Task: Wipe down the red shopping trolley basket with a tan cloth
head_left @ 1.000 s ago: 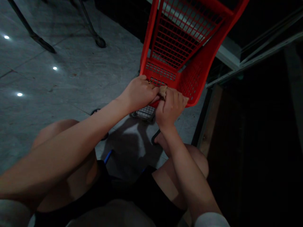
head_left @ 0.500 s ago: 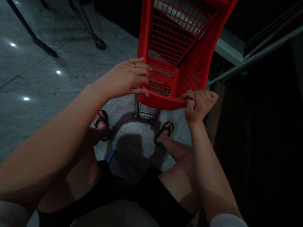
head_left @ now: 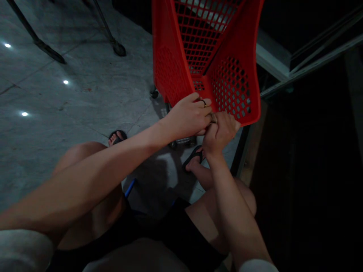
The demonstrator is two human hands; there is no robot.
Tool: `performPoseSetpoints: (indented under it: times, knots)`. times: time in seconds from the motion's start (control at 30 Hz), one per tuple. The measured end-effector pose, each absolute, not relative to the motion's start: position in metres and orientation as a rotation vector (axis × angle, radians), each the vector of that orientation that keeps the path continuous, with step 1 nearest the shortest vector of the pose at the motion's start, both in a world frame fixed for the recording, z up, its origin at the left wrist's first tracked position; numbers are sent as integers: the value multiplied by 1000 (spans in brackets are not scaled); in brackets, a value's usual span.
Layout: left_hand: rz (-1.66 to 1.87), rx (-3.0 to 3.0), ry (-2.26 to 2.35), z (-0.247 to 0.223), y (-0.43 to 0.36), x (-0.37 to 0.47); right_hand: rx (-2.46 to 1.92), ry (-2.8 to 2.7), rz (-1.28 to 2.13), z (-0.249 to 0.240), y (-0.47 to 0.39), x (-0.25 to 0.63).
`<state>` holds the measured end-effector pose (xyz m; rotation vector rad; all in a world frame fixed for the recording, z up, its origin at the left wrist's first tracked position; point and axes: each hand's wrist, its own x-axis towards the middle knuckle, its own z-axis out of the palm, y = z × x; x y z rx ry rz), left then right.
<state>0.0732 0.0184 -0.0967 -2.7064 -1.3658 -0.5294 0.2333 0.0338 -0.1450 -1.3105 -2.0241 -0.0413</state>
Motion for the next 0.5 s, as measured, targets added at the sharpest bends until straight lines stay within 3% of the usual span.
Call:
performPoseSetpoints:
  times: [0.17, 0.33, 0.5]
  knots:
    - [-630, -2727, -1396, -98, 25, 71, -1248, -2050, 0, -138, 40, 256]
    - [-541, -2553, -1584, -87, 42, -12, -1089, -2227, 13, -132, 48, 276]
    - [-755, -2550, -1620, -85, 45, -66, -1148, -2264, 83, -125, 74, 298]
